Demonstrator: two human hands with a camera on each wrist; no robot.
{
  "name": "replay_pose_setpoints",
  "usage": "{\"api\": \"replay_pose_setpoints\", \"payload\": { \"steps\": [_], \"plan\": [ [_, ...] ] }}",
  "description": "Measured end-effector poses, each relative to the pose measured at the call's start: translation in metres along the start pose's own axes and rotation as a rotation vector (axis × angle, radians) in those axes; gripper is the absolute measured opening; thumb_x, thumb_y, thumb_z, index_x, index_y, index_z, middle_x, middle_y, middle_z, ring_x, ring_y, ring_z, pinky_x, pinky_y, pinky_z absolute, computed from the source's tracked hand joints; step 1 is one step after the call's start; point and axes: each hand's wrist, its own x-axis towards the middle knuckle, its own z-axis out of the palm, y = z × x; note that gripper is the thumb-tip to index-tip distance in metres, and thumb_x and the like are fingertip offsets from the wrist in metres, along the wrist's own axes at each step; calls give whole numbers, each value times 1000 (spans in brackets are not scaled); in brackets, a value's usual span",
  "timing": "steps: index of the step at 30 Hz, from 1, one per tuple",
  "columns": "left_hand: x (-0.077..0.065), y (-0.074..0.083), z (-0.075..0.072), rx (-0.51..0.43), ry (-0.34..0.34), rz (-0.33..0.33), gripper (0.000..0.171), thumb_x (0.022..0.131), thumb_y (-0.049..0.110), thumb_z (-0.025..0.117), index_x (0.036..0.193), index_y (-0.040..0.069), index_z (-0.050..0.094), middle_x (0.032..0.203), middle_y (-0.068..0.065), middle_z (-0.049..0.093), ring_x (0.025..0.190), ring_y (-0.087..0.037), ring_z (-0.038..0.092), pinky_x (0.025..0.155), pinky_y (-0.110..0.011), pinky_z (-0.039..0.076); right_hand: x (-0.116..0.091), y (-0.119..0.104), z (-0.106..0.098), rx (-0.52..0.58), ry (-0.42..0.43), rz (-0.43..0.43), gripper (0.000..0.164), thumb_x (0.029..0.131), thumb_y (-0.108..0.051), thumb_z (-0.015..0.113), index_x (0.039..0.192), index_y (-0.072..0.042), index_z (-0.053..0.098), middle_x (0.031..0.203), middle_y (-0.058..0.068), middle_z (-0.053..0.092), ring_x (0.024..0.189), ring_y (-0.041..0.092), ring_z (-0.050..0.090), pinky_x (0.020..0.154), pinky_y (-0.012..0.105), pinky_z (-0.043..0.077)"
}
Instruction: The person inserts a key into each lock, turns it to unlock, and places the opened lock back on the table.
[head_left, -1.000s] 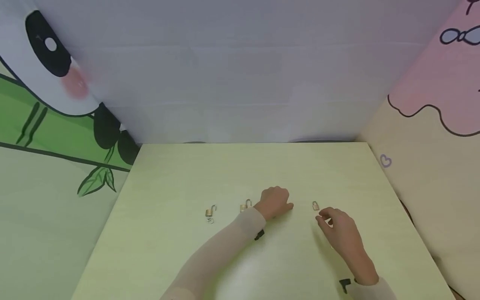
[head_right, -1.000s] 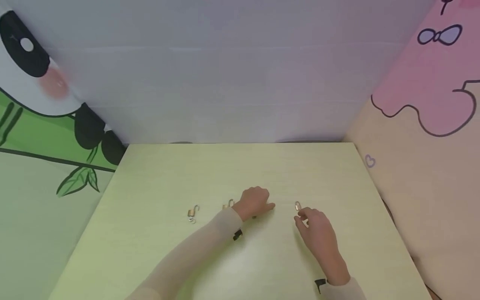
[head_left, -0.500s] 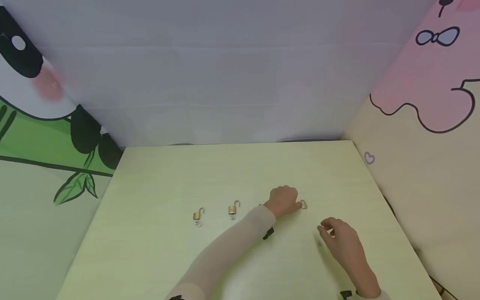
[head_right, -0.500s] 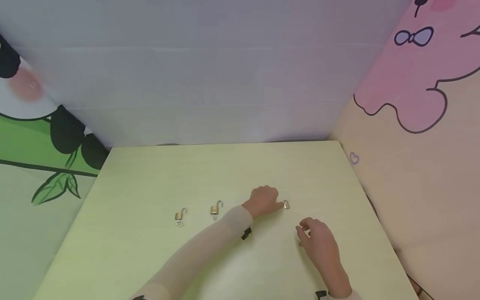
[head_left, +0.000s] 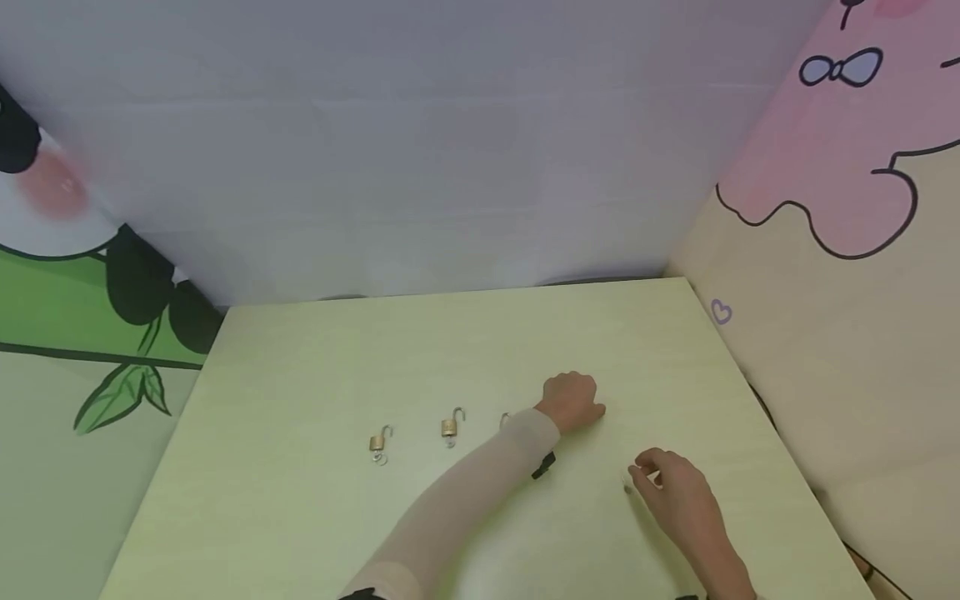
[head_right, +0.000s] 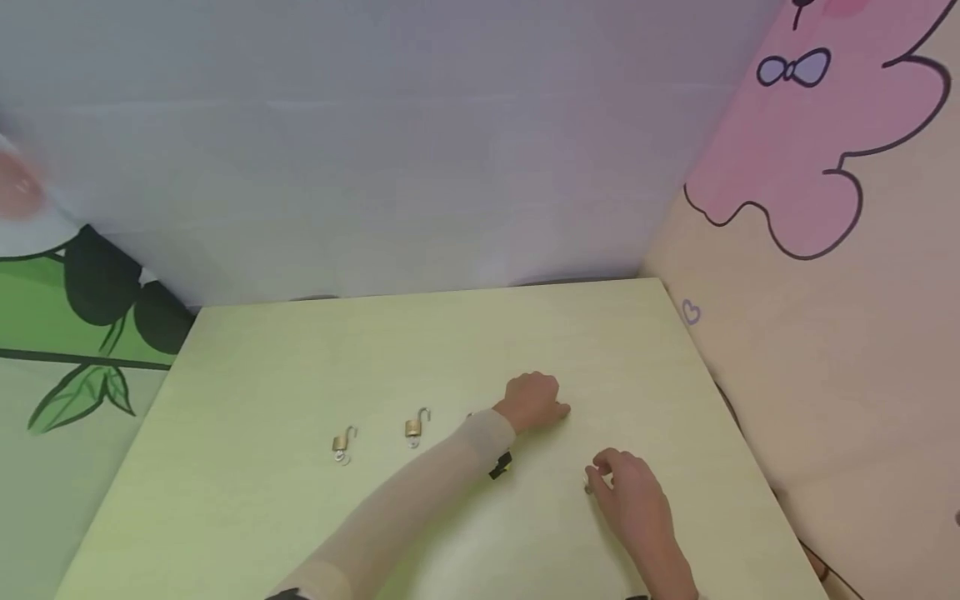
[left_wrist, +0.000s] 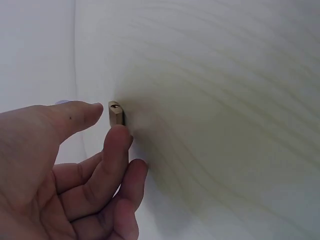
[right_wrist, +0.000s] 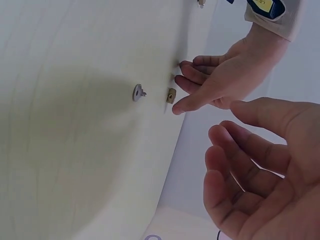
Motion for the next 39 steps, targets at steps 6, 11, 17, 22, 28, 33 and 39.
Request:
{"api": "replay_pose_setpoints", "payload": {
  "steps": [6,11,17,22,28,33,39],
  "plan": [
    [7,1,4,26,-4,-14,40,95,48,63,69,18,59,61,4,50,51,-12,43,46,-30,38,-1,8,6,-16,-7,20,9,93,-19,70,98,-12,71,89,-3,67,81,19,62,69,41,51],
    [10,2,6,21,-22,-29,40,94,44,63,66,17,55,61,4,47,51,-12,42,45,-30,36,-3,10,8,-23,-6,15,8,92,-18,72,96,-11,71,87,-3,67,79,19,62,67,40,50],
    [8,-1,4,-6,-17,-45,45,90,51,65,62,18,53,57,5,44,48,-11,40,44,-29,35,-2,8,9,-26,-25,7,9,92,-18,72,97,-10,71,88,-3,68,79,19,61,65,39,50],
    [4,-3,-3,-9,-9,-44,49,88,52,68,60,19,46,53,6,36,46,-10,34,42,-27,31,0,10,12,-75,-64,25,9,91,-15,72,95,-8,70,85,-1,67,74,18,60,61,38,50],
    [-10,-2,-23,-7,-54,-31,47,87,49,69,56,17,51,47,6,33,42,-9,31,41,-26,26,2,12,19,-103,-143,62,9,91,-17,72,90,-9,68,79,-1,63,69,15,56,57,36,48],
    [-26,-1,-43,2,-89,-27,47,89,50,66,56,18,61,43,7,37,40,-9,31,41,-26,25,5,16,27,-135,-164,72,9,92,-16,69,88,-8,66,79,0,63,66,15,54,56,36,46],
    [-40,-4,-58,-9,-71,-4,45,89,47,66,55,18,60,43,8,40,39,-8,30,40,-25,23,6,15,30,-156,-168,71,12,93,-13,66,83,-6,64,72,1,59,61,16,51,52,35,45]
  ]
}}
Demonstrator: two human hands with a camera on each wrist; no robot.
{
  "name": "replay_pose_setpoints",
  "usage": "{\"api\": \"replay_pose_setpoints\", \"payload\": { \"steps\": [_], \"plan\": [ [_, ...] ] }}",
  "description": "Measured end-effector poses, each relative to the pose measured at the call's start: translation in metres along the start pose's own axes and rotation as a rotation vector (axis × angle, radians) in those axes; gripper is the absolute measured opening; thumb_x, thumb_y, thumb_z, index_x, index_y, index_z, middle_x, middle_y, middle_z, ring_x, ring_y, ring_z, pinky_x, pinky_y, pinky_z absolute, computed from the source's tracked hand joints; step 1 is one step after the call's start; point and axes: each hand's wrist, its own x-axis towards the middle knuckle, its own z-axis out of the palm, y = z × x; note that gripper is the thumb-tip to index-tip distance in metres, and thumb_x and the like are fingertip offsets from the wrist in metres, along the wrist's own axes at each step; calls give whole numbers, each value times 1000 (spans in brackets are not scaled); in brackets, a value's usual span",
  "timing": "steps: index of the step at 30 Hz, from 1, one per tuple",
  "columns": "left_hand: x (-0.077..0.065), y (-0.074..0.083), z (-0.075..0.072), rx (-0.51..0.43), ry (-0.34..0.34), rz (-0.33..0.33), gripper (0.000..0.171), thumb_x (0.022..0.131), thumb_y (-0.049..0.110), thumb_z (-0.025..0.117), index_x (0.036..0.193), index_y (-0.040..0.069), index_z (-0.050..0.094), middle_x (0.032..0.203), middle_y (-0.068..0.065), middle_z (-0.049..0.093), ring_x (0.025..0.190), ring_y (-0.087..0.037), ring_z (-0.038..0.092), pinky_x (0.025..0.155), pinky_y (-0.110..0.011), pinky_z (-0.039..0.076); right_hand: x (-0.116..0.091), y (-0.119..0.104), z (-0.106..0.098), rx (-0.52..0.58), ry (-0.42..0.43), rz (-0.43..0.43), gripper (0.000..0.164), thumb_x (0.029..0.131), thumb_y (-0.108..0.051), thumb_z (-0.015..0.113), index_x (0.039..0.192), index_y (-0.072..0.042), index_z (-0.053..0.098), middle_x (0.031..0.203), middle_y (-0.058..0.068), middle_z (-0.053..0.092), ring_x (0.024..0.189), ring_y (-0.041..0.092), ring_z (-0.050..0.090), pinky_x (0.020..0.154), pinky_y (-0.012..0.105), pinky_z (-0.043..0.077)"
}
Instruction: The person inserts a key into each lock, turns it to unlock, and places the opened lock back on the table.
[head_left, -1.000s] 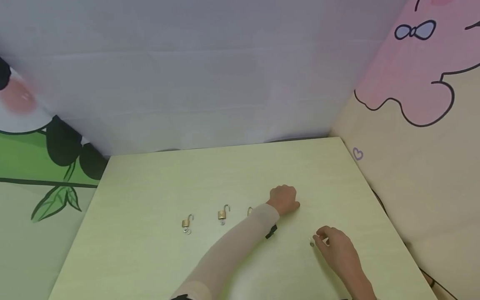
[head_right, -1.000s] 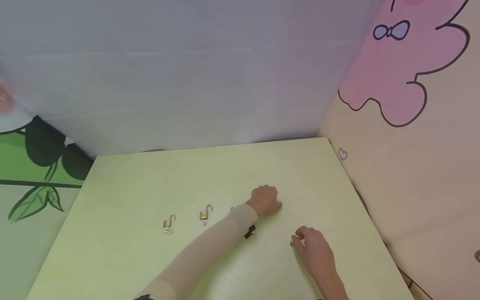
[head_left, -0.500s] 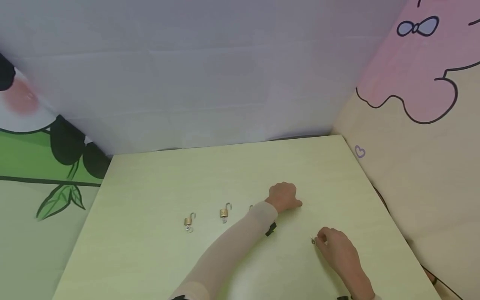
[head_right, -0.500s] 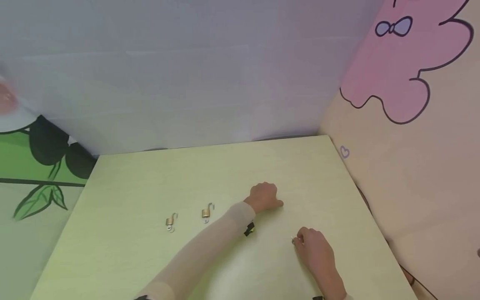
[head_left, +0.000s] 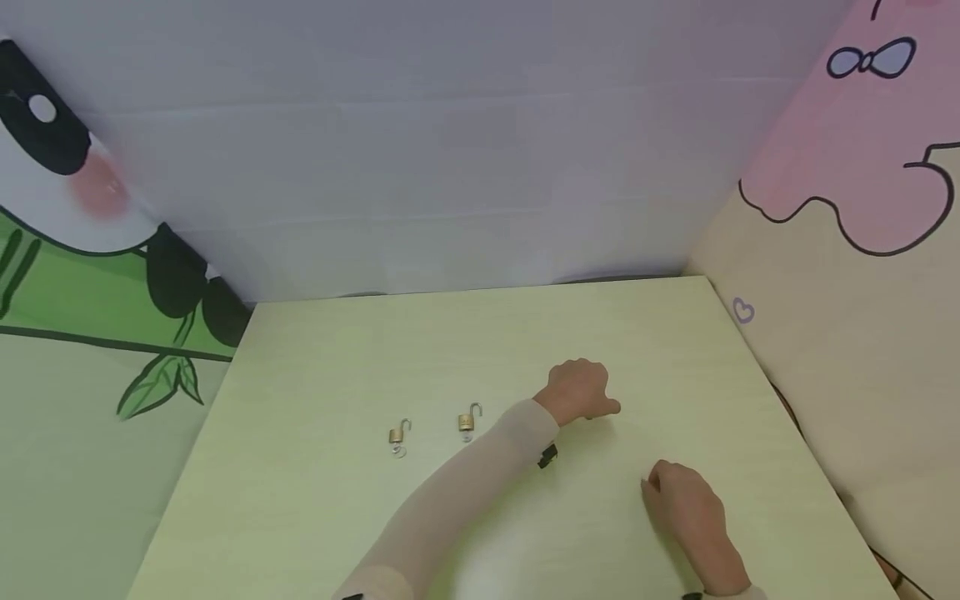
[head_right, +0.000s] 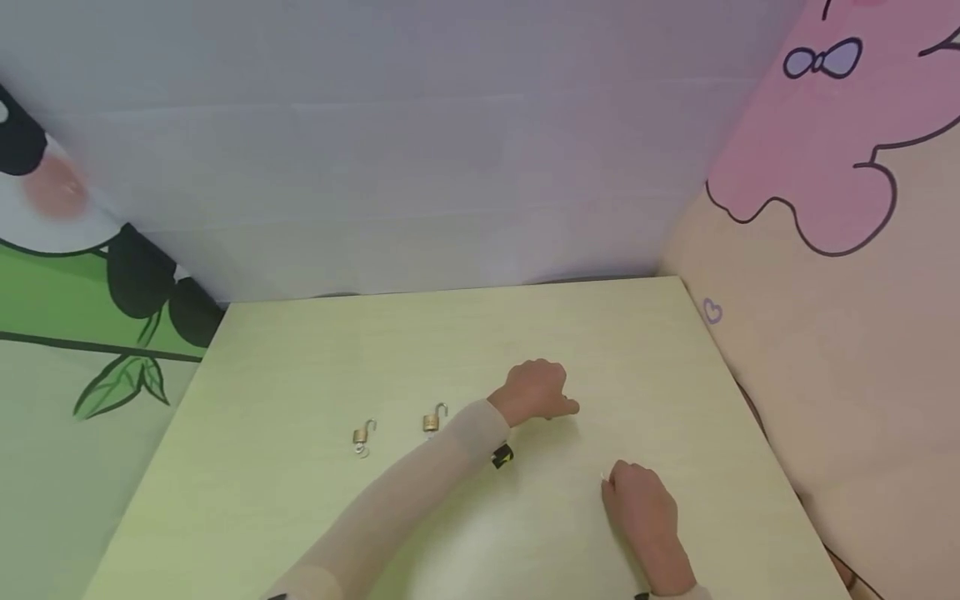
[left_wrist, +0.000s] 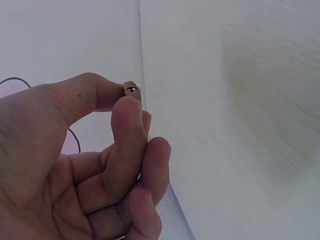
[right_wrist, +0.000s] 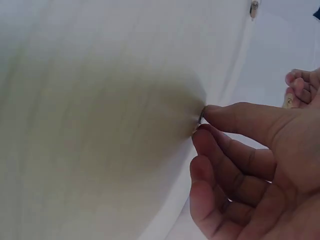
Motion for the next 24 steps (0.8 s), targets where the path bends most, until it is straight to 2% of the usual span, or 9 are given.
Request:
{"api": "replay_pose_setpoints", "payload": {
  "steps": [5,8,15,18,24],
  "plan": [
    [-5,-3,-3,-8,0,5,45,90,46,65,55,18,62,43,8,45,40,-8,32,40,-25,24,1,-2,1,-24,8,-2,17,93,-10,63,77,-5,61,67,1,55,58,15,49,50,34,44],
    [-7,-5,-3,-21,-2,3,45,90,45,65,55,17,63,44,8,48,40,-8,32,40,-25,24,4,-3,1,1,-17,24,19,92,-8,59,73,-6,57,65,2,52,56,16,45,48,33,40],
    [-11,-9,-5,-67,-31,6,42,90,44,64,57,17,66,51,7,61,42,-7,40,41,-25,29,11,7,1,140,-89,65,10,85,-9,63,83,1,62,73,5,58,63,19,51,56,34,44],
    [-13,-12,-6,-70,-20,3,41,89,44,65,58,17,66,54,7,63,43,-8,43,41,-25,31,11,11,2,203,-64,57,8,84,-9,63,82,-1,62,72,3,58,63,19,51,56,34,44],
    [-14,-18,-6,-72,0,6,41,88,43,65,57,17,65,54,7,64,42,-7,44,40,-25,32,9,8,1,291,-9,37,8,88,-10,65,83,-4,63,72,1,58,63,17,52,56,33,44]
  ]
}}
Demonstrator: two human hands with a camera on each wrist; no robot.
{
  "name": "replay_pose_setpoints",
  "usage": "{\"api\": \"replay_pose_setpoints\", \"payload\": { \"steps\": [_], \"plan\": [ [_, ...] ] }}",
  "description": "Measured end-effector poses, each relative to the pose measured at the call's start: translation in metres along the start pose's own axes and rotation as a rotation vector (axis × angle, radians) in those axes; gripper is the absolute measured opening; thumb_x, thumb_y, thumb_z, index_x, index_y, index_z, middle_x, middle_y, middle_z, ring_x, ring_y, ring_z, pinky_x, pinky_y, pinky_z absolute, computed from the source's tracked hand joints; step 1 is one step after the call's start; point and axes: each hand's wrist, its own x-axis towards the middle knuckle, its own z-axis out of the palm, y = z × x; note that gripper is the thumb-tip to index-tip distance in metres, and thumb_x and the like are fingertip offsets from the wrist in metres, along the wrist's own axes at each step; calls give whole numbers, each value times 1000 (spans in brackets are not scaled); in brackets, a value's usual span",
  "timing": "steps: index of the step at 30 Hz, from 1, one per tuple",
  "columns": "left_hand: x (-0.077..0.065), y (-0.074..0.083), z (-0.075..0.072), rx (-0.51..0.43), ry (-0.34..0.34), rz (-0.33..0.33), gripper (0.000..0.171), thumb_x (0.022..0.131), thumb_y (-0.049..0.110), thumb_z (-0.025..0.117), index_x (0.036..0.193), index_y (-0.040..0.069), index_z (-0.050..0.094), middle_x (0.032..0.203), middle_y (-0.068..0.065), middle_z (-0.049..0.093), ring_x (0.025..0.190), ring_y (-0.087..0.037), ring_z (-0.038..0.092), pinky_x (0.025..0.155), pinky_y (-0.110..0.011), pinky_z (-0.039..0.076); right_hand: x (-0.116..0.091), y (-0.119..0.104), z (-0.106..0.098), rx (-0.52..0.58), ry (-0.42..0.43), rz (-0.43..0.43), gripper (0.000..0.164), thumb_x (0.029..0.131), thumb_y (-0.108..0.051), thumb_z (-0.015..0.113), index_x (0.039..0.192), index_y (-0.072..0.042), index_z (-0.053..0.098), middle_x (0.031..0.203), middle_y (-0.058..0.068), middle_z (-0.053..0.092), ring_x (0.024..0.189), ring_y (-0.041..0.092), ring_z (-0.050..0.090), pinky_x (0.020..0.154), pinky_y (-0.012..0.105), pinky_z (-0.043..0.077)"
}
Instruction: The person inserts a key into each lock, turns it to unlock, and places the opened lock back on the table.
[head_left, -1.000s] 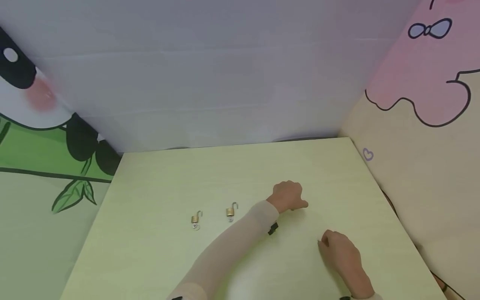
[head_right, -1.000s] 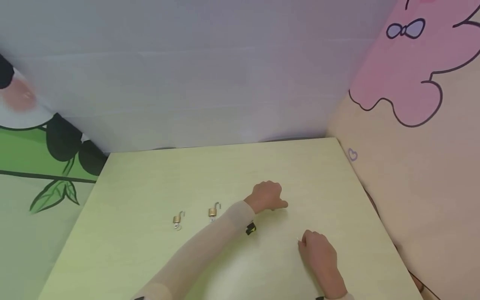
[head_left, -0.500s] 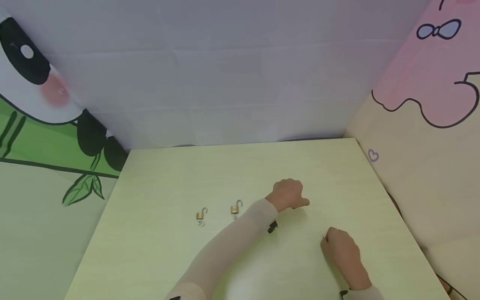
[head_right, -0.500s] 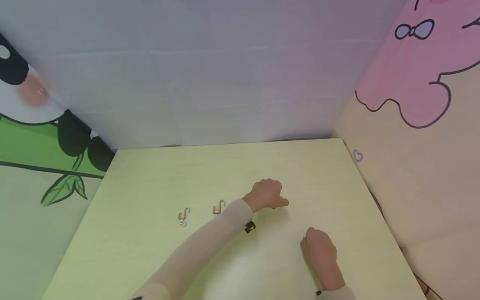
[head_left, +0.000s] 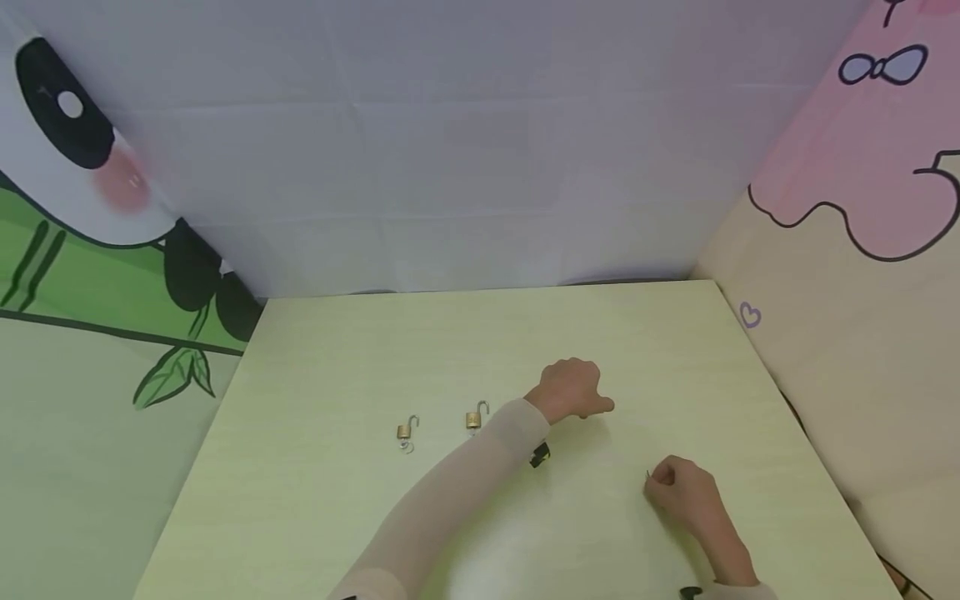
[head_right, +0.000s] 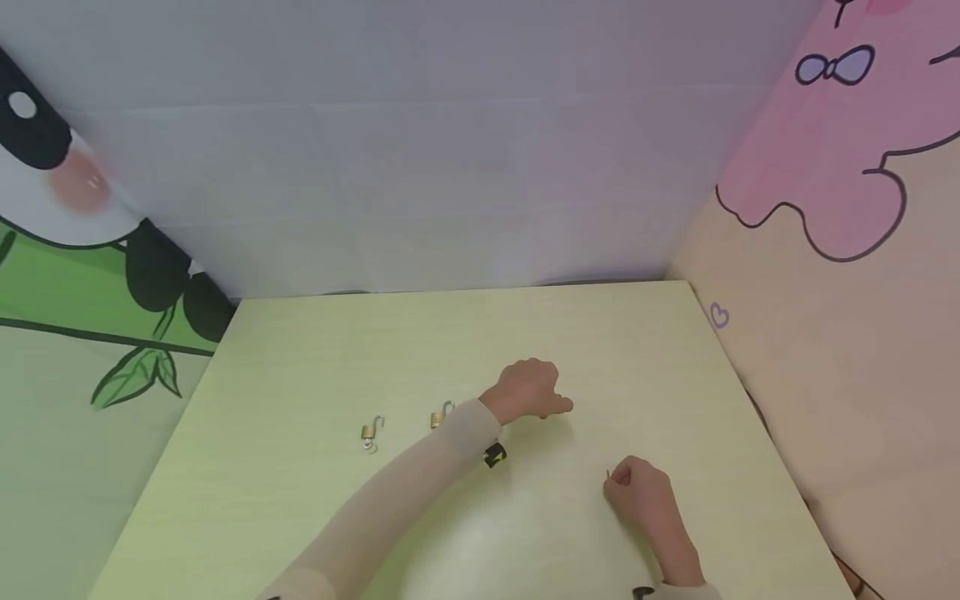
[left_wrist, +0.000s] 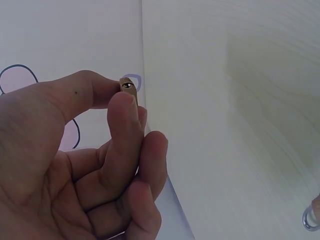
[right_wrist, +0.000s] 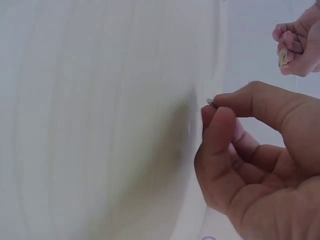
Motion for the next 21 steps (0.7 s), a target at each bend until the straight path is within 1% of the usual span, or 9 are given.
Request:
{"api": "replay_pose_setpoints", "payload": {
  "steps": [3,8,11,14,17,21],
  "plan": [
    [-1,-1,0,2,2,4,41,88,43,65,57,17,65,51,8,62,42,-7,44,40,-25,32,-1,-3,1,42,25,-2,6,90,-10,67,89,-4,66,74,0,60,65,16,53,56,31,44],
    [-3,-1,-2,8,10,-3,42,88,45,65,56,18,65,47,8,58,40,-7,40,40,-25,29,-1,-9,4,142,86,-16,11,92,-13,71,98,-5,71,81,0,68,71,15,61,62,28,47],
    [-4,-1,-2,4,12,-6,43,88,45,66,56,17,64,46,8,56,39,-7,37,39,-25,27,-1,-14,6,262,102,-22,13,93,-14,71,101,-4,73,86,5,72,73,17,67,65,28,52],
    [-4,-1,-3,2,16,-12,43,88,45,65,56,17,63,46,8,56,38,-7,36,40,-24,27,-1,-21,9,430,99,-30,17,93,-14,72,104,-1,73,94,12,73,77,23,70,69,29,55],
    [-5,-1,-4,4,26,-10,42,88,44,65,57,17,63,47,8,56,39,-7,37,40,-24,27,-1,-27,12,585,94,-48,23,94,-16,72,107,3,72,101,18,71,82,28,70,74,31,56],
    [-5,-1,-4,4,34,-6,41,88,45,66,58,17,63,47,8,56,39,-7,39,40,-24,29,3,-36,15,726,84,-98,25,95,-13,70,108,8,70,108,23,69,90,33,70,76,32,57]
  ]
}}
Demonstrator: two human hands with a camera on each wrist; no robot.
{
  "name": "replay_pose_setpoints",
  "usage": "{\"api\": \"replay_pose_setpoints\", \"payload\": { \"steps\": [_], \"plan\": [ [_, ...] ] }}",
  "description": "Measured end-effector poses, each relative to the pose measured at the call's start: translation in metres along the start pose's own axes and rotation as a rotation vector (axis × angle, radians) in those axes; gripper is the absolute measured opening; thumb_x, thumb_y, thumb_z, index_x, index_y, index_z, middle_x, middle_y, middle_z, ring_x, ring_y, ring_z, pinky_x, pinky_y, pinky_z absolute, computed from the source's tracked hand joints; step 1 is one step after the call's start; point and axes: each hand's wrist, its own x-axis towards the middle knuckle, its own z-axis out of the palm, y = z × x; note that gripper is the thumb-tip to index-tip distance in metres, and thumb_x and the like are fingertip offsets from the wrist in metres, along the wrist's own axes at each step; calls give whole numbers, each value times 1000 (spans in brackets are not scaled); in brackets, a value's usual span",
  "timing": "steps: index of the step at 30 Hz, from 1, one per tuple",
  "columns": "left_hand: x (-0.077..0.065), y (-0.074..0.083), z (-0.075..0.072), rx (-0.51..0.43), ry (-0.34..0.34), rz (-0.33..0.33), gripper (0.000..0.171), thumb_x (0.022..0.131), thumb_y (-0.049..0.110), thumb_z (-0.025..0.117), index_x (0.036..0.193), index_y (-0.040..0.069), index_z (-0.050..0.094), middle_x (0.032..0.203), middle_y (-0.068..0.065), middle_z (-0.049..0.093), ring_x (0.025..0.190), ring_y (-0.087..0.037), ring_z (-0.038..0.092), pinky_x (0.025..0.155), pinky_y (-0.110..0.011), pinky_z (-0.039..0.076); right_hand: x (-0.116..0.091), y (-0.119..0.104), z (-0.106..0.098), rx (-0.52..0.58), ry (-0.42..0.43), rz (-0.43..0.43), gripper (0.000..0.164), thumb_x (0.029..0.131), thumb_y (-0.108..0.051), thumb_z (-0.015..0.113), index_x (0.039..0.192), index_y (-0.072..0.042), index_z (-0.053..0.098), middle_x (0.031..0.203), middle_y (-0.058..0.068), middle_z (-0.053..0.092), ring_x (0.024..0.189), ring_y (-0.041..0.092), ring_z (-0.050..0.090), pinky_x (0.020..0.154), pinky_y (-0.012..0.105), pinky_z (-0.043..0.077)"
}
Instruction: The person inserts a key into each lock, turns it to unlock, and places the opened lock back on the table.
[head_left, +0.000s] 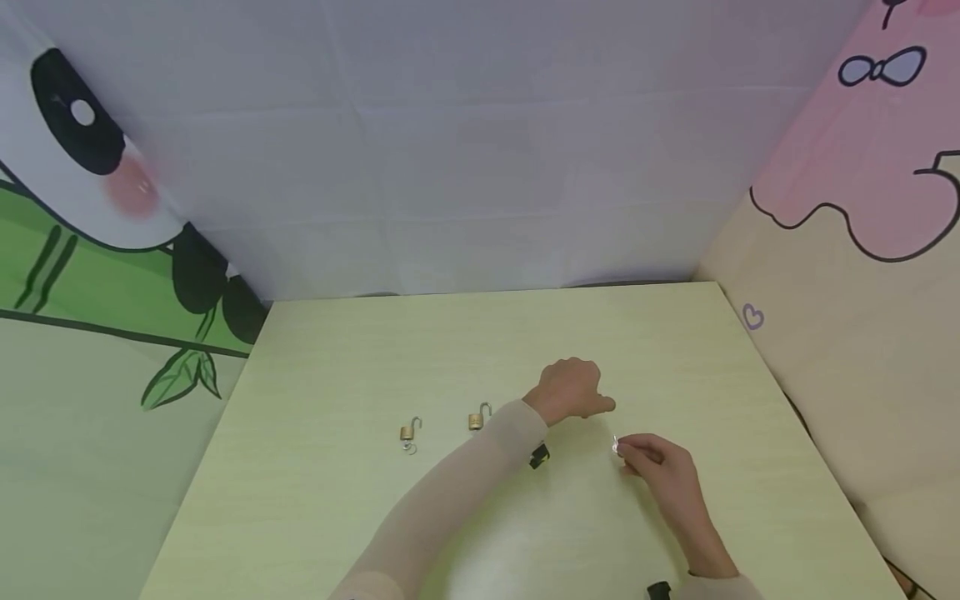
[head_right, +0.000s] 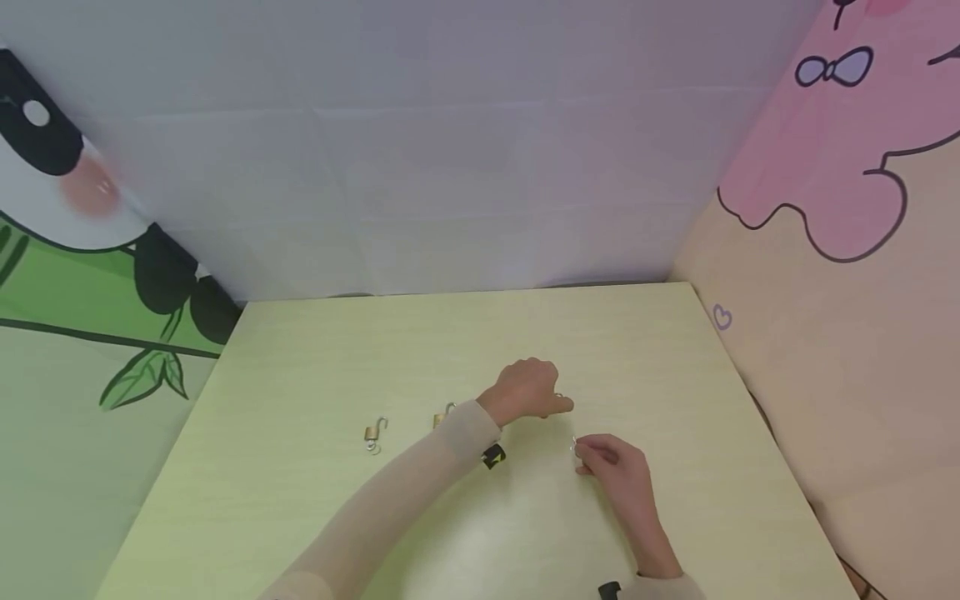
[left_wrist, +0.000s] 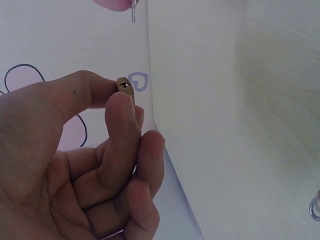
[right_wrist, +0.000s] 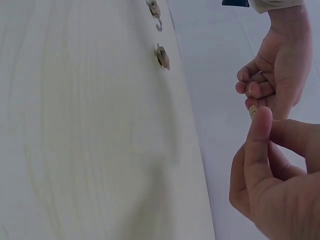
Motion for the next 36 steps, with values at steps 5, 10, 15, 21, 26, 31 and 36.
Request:
{"api": "replay_pose_setpoints", "payload": {
  "steps": [5,10,15,21,26,31,36],
  "plan": [
    [-2,1,-2,-4,4,1,41,88,45,66,59,17,62,47,8,56,39,-7,37,40,-24,28,7,-6,10,72,9,-20,22,96,-9,68,107,10,68,109,25,67,93,34,69,78,33,57],
    [-4,3,-1,6,7,-1,41,88,46,66,59,17,61,47,9,56,39,-6,36,40,-24,26,11,-11,18,105,45,-8,23,96,-7,67,109,11,67,108,27,67,92,32,70,77,33,57],
    [-5,5,-2,27,3,-3,40,89,47,66,61,18,61,47,9,56,39,-6,36,40,-24,27,14,-12,23,132,77,-1,19,95,0,65,109,14,65,108,29,67,90,30,71,76,33,57],
    [-8,7,-5,32,4,6,41,88,46,67,59,18,59,43,9,46,39,-6,33,40,-25,26,17,-14,25,143,90,12,19,95,1,64,109,16,64,104,25,69,87,27,72,76,32,57],
    [-9,8,-4,28,10,11,40,87,45,68,60,18,59,43,9,43,39,-6,33,40,-24,26,17,-16,25,204,102,35,23,95,3,64,111,19,61,102,21,71,85,23,73,77,33,56],
    [-9,9,-2,13,20,10,40,87,45,69,60,17,57,42,9,39,39,-6,32,40,-23,25,18,-19,27,273,122,66,26,94,5,65,113,21,59,98,15,73,84,18,72,79,32,56],
    [-8,10,0,8,27,7,40,86,45,70,60,17,58,42,8,41,38,-6,33,40,-23,25,19,-19,29,334,148,106,25,93,6,65,113,20,58,94,9,74,85,16,73,81,31,55]
  ]
}}
